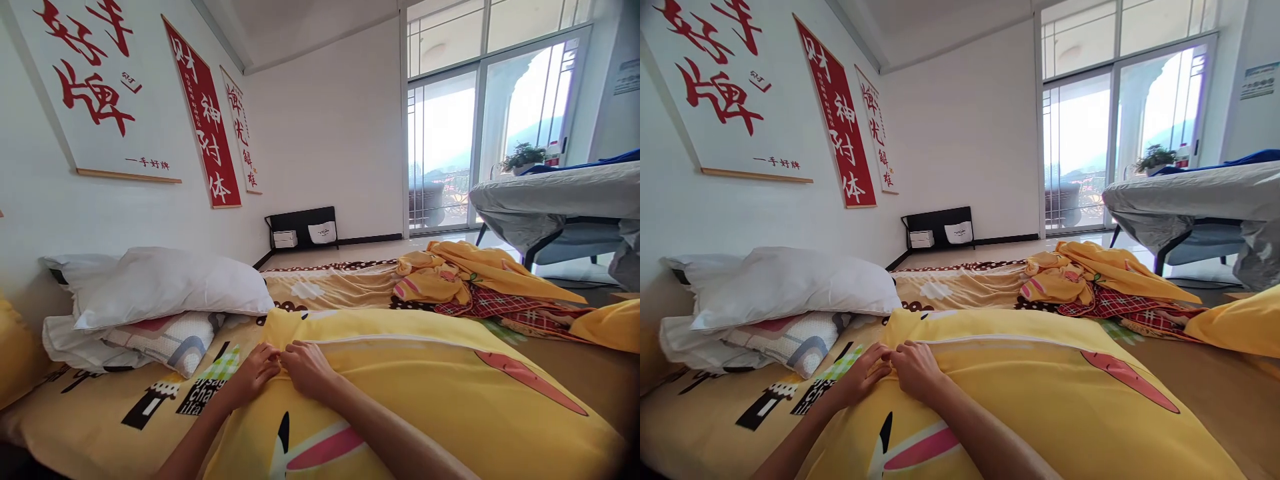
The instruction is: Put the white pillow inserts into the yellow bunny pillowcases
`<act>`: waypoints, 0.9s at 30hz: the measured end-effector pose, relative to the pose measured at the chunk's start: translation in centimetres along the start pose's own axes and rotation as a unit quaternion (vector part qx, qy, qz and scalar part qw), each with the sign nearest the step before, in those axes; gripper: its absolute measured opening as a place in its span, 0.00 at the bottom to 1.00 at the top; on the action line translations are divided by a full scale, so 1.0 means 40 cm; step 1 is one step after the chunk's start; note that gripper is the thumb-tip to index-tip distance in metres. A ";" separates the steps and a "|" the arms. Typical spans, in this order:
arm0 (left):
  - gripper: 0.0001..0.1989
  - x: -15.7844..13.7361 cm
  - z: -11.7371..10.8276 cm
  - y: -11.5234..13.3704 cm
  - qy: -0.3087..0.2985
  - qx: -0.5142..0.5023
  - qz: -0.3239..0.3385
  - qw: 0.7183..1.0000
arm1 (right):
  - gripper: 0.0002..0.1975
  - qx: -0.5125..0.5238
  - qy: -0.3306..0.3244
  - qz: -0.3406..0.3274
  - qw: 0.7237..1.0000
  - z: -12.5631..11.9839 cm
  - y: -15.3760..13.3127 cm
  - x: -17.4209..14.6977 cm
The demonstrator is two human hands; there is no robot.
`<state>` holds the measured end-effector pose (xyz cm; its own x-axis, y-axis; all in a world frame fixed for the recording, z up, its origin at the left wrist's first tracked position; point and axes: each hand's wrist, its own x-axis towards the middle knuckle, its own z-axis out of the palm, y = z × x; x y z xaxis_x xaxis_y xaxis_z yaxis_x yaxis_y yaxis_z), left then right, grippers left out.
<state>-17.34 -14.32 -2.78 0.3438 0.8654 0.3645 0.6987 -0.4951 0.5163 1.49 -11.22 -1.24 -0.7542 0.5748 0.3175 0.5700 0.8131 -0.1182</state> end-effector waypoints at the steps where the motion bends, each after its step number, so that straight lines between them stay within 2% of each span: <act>1: 0.11 0.001 0.001 -0.001 0.001 0.028 0.009 1.000 | 0.10 -0.004 0.004 -0.006 1.000 0.003 0.001 0.001; 4: 0.13 0.010 0.001 -0.001 0.001 0.104 0.026 0.994 | 0.11 -0.019 0.017 -0.014 1.000 0.006 0.002 0.003; 6: 0.12 0.019 -0.006 0.000 0.008 0.116 0.027 0.993 | 0.11 -0.027 0.020 -0.005 0.999 0.003 0.001 0.005; 9: 0.09 0.033 -0.022 -0.001 0.023 0.070 0.005 0.997 | 0.11 -0.017 0.015 0.016 1.000 -0.009 -0.006 0.013; 12: 0.12 0.039 -0.028 -0.011 0.031 -0.018 -0.027 0.999 | 0.10 0.005 0.018 0.035 0.999 -0.022 -0.016 0.031; 17: 0.19 0.035 0.019 -0.038 0.083 -0.200 -0.075 0.973 | 0.12 0.039 0.026 0.094 0.994 -0.025 -0.021 0.067; 22: 0.20 0.036 0.052 -0.049 0.102 -0.187 -0.059 0.975 | 0.10 0.070 -0.010 0.168 0.983 -0.019 -0.009 0.087; 27: 0.20 0.035 0.047 -0.051 0.097 -0.190 -0.052 0.976 | 0.12 0.072 -0.042 0.191 0.978 -0.043 -0.016 0.105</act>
<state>-17.10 -11.94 -4.76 0.1320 0.8996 0.4164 0.4279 -0.4306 0.7946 -1.47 -9.47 1.80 -0.5225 0.8398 0.1477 0.7683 0.5388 -0.3456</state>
